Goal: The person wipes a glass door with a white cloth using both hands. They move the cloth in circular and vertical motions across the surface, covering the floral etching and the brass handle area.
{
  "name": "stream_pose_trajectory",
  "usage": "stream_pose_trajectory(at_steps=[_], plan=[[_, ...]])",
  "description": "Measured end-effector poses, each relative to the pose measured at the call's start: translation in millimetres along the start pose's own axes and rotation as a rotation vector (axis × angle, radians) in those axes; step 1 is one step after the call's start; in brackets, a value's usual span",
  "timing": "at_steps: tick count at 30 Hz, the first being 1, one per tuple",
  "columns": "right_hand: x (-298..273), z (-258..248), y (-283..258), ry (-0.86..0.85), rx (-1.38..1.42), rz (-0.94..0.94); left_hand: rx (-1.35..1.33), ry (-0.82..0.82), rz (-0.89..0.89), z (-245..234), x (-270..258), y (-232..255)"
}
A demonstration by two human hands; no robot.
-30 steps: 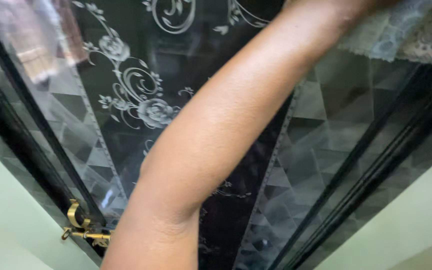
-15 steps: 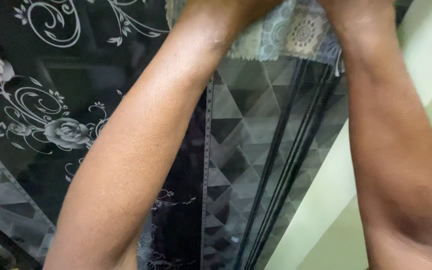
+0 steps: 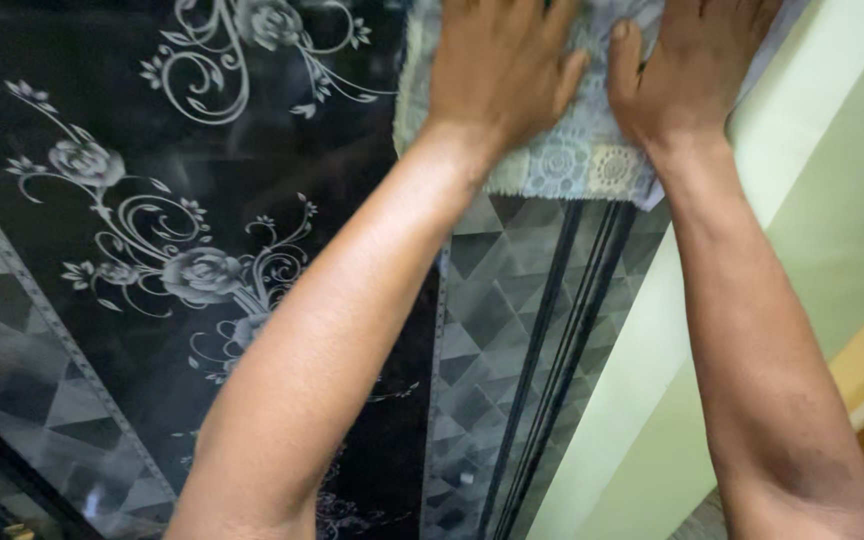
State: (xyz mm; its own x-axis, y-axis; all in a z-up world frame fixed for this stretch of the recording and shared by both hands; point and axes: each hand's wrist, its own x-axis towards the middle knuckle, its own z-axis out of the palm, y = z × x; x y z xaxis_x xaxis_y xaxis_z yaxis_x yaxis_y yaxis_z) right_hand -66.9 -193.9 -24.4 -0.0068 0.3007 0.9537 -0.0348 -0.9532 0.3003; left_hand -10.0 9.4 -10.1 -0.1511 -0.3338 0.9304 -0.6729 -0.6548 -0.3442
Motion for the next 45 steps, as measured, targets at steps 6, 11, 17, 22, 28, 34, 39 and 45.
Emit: stream_pose_trajectory(at_steps=[6,11,17,22,28,34,39,45], plan=[[-34.3,-5.6,-28.4,-0.182,-0.059,0.141,0.067,-0.017,0.073,-9.0,-43.0,9.8],[-84.8,-6.0,-41.9,-0.247,-0.087,0.137,0.056,-0.145,0.113,0.7,-80.5,16.3],[-142.9,-1.2,-84.5,-0.313,-0.098,0.27,0.028,-0.172,0.148,11.7,-137.2,26.7],[-203.2,5.5,-139.9,-0.358,-0.081,0.468,-0.019,-0.181,0.186,14.4,-185.7,33.5],[-251.4,10.3,-192.2,-0.374,-0.011,0.658,0.036,-0.217,0.291,-3.9,-236.1,23.1],[-248.9,33.0,-259.0,-0.269,0.126,0.685,-0.001,-0.212,0.358,-38.2,-241.3,-11.5],[-185.3,36.7,-258.5,-0.187,0.184,0.5,0.056,-0.157,0.304,-70.4,-217.1,-45.3],[-90.4,22.6,-273.1,-0.128,0.247,0.295,0.121,-0.233,0.22,-129.0,-183.6,-111.2]])
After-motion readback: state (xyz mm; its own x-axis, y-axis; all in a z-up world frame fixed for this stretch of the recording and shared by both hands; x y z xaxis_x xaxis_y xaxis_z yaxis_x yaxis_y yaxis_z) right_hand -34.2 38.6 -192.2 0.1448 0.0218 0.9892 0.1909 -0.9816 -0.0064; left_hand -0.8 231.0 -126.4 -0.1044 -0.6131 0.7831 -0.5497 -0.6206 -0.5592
